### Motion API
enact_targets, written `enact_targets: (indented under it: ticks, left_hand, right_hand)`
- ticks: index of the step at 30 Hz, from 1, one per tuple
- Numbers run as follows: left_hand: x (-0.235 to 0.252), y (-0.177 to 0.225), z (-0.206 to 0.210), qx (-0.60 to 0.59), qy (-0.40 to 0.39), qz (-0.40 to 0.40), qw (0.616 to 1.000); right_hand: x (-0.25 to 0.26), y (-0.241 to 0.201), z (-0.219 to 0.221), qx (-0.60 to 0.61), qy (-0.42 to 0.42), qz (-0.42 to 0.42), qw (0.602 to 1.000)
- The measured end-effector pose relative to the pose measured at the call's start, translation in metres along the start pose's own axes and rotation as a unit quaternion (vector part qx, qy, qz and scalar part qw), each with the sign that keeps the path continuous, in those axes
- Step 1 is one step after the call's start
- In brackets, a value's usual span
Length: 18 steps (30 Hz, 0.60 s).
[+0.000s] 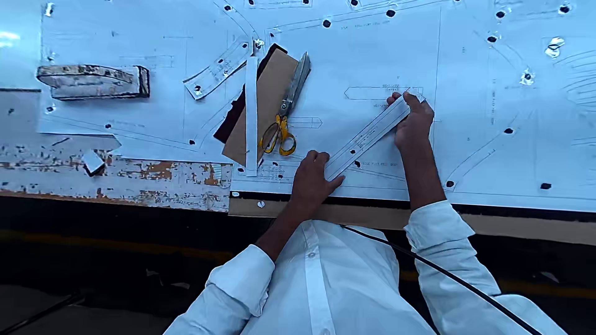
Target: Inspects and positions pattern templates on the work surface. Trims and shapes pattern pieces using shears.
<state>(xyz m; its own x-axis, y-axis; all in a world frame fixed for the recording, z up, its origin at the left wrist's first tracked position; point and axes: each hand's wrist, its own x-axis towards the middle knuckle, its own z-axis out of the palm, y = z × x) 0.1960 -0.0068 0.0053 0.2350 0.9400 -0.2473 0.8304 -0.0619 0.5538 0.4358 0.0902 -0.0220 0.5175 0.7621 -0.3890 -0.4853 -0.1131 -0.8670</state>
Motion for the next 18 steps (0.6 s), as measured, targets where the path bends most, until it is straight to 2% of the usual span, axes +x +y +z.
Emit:
enact_targets:
  ticks: [5,9,11,14,18]
  left_hand:
    - [0.001,-0.012,-0.016,-0.144,-0.060,-0.092,0.983]
    - [-0.011,-0.029,-0.021,-0.339,-0.104,-0.139,0.925]
    - [-0.033,-0.038,-0.023,-0.398,-0.095,-0.129,0.903]
    - [-0.033,-0.059,-0.028,-0.463,-0.057,-0.108,0.878]
    - [-0.036,-0.094,-0.064,-0.465,0.034,-0.094,0.880]
  right_hand:
    - [-0.003,-0.004,0.003,0.013,-0.005,0.005,1.000]
    - [-0.015,-0.011,0.009,-0.019,-0.048,-0.010,0.999]
    - [-0.027,-0.020,0.015,-0.049,-0.084,-0.019,0.995]
    - [-0.034,-0.027,0.037,-0.051,-0.111,-0.024,0.992]
    - [-0.043,-0.015,0.062,-0.001,-0.119,0.012,0.993]
